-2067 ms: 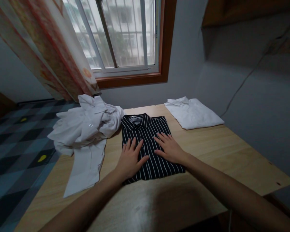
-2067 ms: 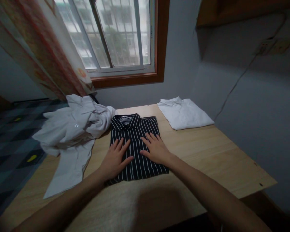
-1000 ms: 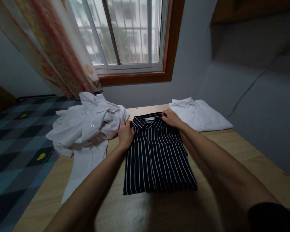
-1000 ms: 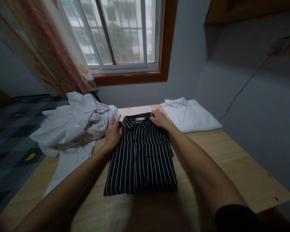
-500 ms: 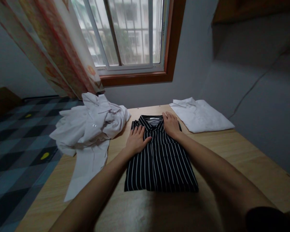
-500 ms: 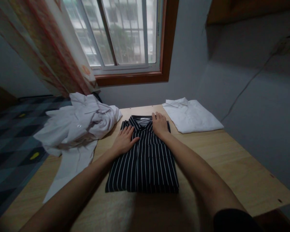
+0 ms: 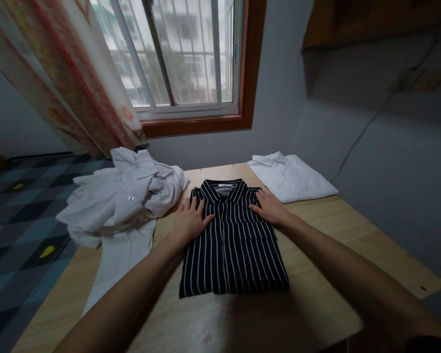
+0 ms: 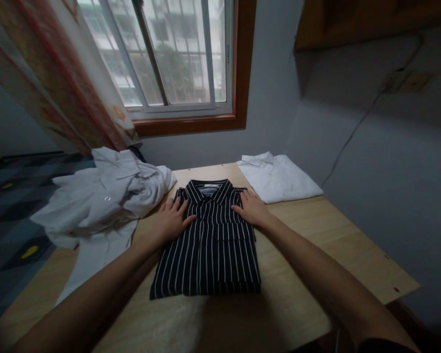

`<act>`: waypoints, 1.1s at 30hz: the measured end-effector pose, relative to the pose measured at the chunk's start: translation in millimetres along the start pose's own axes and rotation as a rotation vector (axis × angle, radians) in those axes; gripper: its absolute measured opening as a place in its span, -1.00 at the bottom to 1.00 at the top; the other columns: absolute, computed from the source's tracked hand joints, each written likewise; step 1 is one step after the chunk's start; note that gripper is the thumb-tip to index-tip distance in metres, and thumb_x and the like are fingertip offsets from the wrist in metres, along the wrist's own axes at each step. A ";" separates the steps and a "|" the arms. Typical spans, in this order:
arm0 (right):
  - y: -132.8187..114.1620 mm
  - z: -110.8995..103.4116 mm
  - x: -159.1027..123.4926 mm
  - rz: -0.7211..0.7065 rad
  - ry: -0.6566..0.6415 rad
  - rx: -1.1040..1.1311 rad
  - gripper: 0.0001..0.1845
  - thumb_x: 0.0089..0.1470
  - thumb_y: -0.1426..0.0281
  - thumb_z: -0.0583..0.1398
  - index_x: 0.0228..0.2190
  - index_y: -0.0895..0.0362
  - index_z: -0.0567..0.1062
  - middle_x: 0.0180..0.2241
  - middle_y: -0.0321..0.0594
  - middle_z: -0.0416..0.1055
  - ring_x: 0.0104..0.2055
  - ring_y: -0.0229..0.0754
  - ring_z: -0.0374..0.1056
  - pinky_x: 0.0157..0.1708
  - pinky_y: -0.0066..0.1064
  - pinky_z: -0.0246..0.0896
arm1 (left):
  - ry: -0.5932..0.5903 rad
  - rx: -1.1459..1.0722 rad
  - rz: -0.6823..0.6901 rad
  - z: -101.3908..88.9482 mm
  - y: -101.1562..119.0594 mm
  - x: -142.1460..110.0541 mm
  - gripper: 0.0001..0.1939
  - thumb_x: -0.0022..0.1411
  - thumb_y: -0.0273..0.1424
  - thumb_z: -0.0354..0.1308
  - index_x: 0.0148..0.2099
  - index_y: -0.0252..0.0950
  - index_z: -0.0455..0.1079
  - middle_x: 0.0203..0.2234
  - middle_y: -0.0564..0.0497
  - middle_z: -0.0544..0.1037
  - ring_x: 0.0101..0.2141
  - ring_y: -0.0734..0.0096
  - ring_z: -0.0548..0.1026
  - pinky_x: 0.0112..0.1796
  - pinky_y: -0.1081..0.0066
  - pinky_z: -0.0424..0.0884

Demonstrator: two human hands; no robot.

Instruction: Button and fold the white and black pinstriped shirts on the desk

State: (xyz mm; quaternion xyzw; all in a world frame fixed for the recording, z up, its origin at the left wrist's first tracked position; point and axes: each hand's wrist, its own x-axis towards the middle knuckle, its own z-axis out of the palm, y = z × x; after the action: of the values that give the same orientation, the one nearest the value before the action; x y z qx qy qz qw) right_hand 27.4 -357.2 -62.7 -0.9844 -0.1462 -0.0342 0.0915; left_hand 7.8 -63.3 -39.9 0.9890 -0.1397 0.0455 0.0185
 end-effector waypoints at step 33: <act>-17.8 -12.2 -68.0 0.517 0.058 1.379 -0.64 0.13 0.25 0.15 -0.06 0.11 0.39 -0.03 -0.02 0.44 0.05 0.03 0.36 -0.03 -0.09 0.36 | -0.019 -1.325 -0.565 -27.4 -11.4 -40.4 -0.42 0.13 -0.24 0.20 0.17 -0.33 0.25 0.04 -0.22 0.47 -0.02 0.19 0.50 -0.07 0.29 0.46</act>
State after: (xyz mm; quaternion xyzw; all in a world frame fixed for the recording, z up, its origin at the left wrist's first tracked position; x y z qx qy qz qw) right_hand -43.3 -361.9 -54.1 -0.7049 0.1047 0.0623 0.6987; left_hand -30.1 -39.9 -16.7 0.7688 0.1229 -0.0641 0.6243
